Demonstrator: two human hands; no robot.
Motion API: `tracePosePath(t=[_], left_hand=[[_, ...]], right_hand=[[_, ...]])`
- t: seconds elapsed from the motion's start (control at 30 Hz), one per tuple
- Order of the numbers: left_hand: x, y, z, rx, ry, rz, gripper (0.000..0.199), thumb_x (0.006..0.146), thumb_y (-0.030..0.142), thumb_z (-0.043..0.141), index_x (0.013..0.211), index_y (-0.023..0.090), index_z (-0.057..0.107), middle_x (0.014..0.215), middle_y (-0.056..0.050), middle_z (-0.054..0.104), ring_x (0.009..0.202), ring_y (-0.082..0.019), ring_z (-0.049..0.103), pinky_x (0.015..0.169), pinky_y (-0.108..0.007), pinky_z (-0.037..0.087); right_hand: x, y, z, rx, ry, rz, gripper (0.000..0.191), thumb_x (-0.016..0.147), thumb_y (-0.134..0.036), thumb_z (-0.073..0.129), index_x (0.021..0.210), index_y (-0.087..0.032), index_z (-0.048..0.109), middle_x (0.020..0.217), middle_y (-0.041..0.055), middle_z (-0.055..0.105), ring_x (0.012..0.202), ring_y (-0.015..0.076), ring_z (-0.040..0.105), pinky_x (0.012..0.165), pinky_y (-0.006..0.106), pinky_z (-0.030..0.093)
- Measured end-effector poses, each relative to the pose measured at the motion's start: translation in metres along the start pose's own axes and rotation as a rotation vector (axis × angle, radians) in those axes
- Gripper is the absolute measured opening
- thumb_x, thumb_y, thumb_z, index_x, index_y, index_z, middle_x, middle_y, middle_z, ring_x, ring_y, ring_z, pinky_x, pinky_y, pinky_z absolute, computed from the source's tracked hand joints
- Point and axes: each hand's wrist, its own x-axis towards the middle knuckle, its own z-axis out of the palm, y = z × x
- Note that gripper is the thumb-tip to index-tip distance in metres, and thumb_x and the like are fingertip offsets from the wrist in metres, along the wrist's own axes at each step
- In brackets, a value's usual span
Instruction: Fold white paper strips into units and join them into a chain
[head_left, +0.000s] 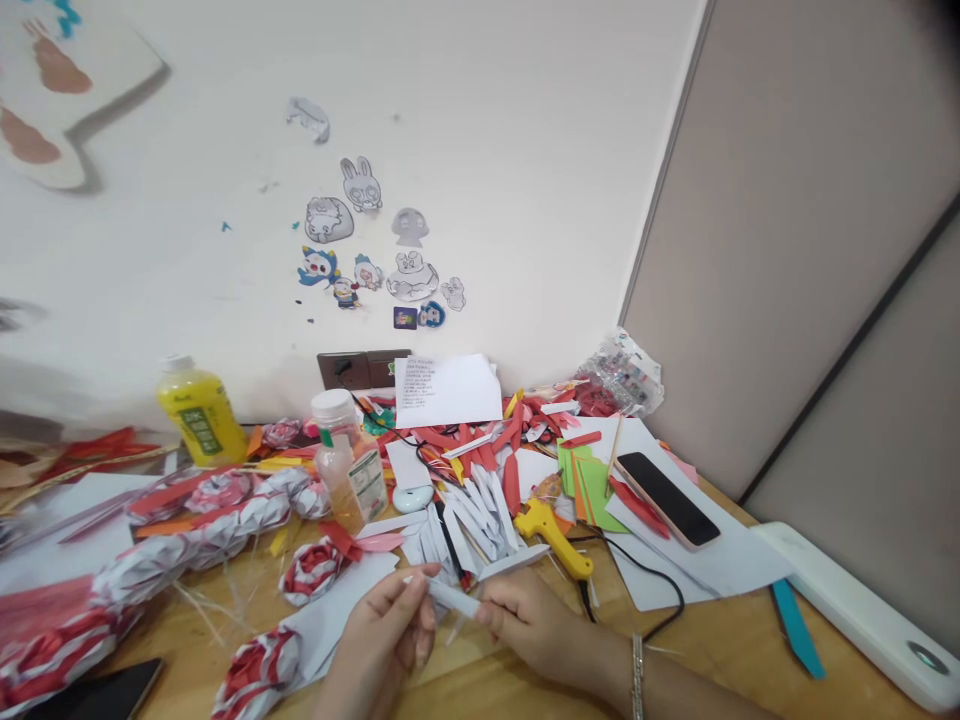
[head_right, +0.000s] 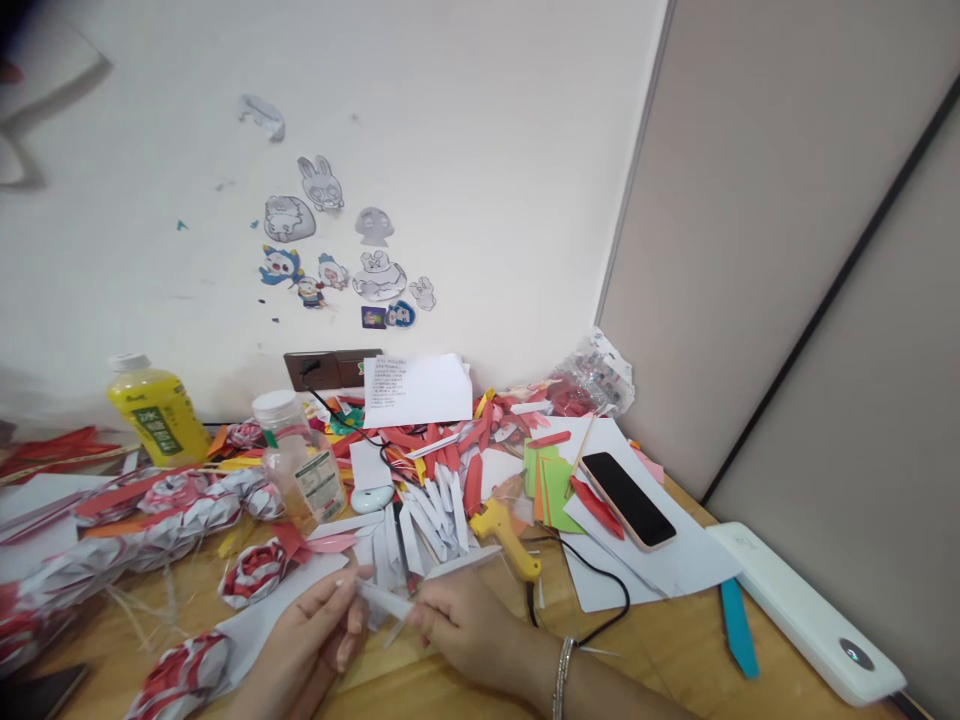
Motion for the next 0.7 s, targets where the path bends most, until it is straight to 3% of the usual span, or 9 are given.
tracePosePath(t=[0.1,0.27,0.53,0.7], left_hand=[[0.0014,-0.0007,0.0003,0.023,-0.014,-0.020,0.033,0.050,0.037,0.076,0.068,0.013,0.064,0.038,0.006,0.055,0.028,-0.003,0.041,0.033,-0.014,0.029],[0.0002,-0.0001,0.0007,-0.015,0.005,0.042,0.027,0.056,0.035,0.073,0.068,0.014,0.064,0.039,0.007,0.055,0.029,-0.002,0.041,0.034,-0.012,0.031],[0.0026,-0.0044,-0.0020,-0.022,-0.025,-0.037,0.036,0.051,0.040,0.075,0.071,0.012,0.065,0.040,0.005,0.057,0.030,-0.004,0.044,0.034,-0.014,0.032],[-0.0004,-0.0067,-0.0006,0.040,-0.025,0.002,0.028,0.058,0.038,0.071,0.068,0.013,0.064,0.041,0.004,0.058,0.034,-0.005,0.046,0.037,-0.015,0.035]], right_hand=[[-0.0006,-0.0006,0.0004,0.069,-0.010,0.002,0.043,0.085,-0.046,0.033,0.057,-0.016,0.043,0.053,-0.0031,0.041,0.051,0.0093,0.039,0.048,0.019,0.029],[-0.0019,-0.0002,0.0009,0.226,-0.063,0.125,0.042,0.084,-0.050,0.034,0.057,-0.018,0.037,0.048,-0.0054,0.037,0.043,0.0072,0.033,0.041,0.018,0.025],[0.0017,-0.0011,-0.0013,0.090,0.009,0.003,0.040,0.083,-0.043,0.040,0.053,-0.017,0.035,0.053,-0.0051,0.032,0.051,0.0081,0.031,0.046,0.019,0.024],[-0.0001,-0.0033,-0.0008,0.213,-0.040,0.109,0.032,0.083,-0.039,0.040,0.059,-0.017,0.039,0.051,-0.0055,0.036,0.047,0.0074,0.033,0.043,0.018,0.025]])
